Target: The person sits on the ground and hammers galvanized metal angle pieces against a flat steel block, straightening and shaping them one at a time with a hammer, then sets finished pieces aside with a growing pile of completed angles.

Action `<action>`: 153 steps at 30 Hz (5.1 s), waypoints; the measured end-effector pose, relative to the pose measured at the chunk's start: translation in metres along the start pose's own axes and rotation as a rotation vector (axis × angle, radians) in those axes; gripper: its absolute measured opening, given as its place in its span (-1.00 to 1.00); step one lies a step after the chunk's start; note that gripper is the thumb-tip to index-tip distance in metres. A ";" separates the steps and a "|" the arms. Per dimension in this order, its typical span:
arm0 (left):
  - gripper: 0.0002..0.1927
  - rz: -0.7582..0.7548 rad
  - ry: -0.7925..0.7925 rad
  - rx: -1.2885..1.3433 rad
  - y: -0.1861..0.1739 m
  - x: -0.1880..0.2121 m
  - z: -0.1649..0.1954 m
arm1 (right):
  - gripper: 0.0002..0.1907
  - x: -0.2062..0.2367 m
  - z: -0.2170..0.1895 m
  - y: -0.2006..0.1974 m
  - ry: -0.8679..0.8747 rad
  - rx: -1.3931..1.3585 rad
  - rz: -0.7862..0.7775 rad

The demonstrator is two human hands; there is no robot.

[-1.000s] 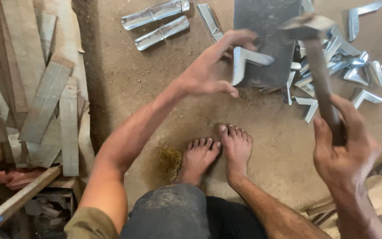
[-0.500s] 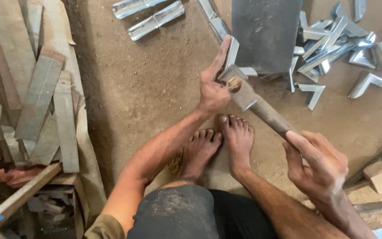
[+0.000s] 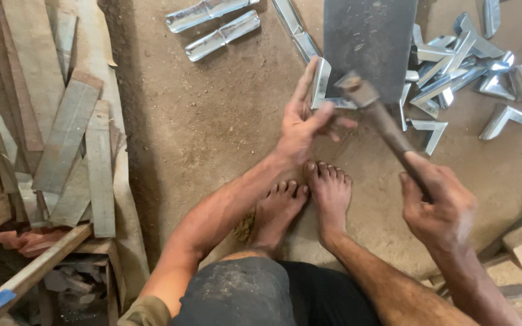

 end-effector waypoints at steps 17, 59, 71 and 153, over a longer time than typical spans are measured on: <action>-0.11 -0.397 0.333 -0.370 -0.012 -0.031 0.002 | -0.52 -0.010 -0.029 -0.009 -0.156 0.046 -0.009; -0.65 -0.126 0.102 -2.074 0.118 0.071 0.164 | -0.34 -0.058 0.081 0.078 -0.274 0.048 0.129; -0.58 -0.589 0.289 -2.327 0.042 -0.058 0.184 | -0.44 -0.104 0.130 0.060 -0.107 0.471 0.014; -0.80 -0.476 0.162 -1.634 0.086 0.029 0.056 | -0.77 -0.040 -0.074 0.079 0.453 -0.025 -0.356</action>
Point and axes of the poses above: each hand's wrist, its own x-axis away from the middle knuckle, its own y-axis out of the palm, z = x × y, the point moved 1 cm from there along -x, towards the middle knuckle, and after that the axes turned 2 degrees about y, right-handed, at the moved point
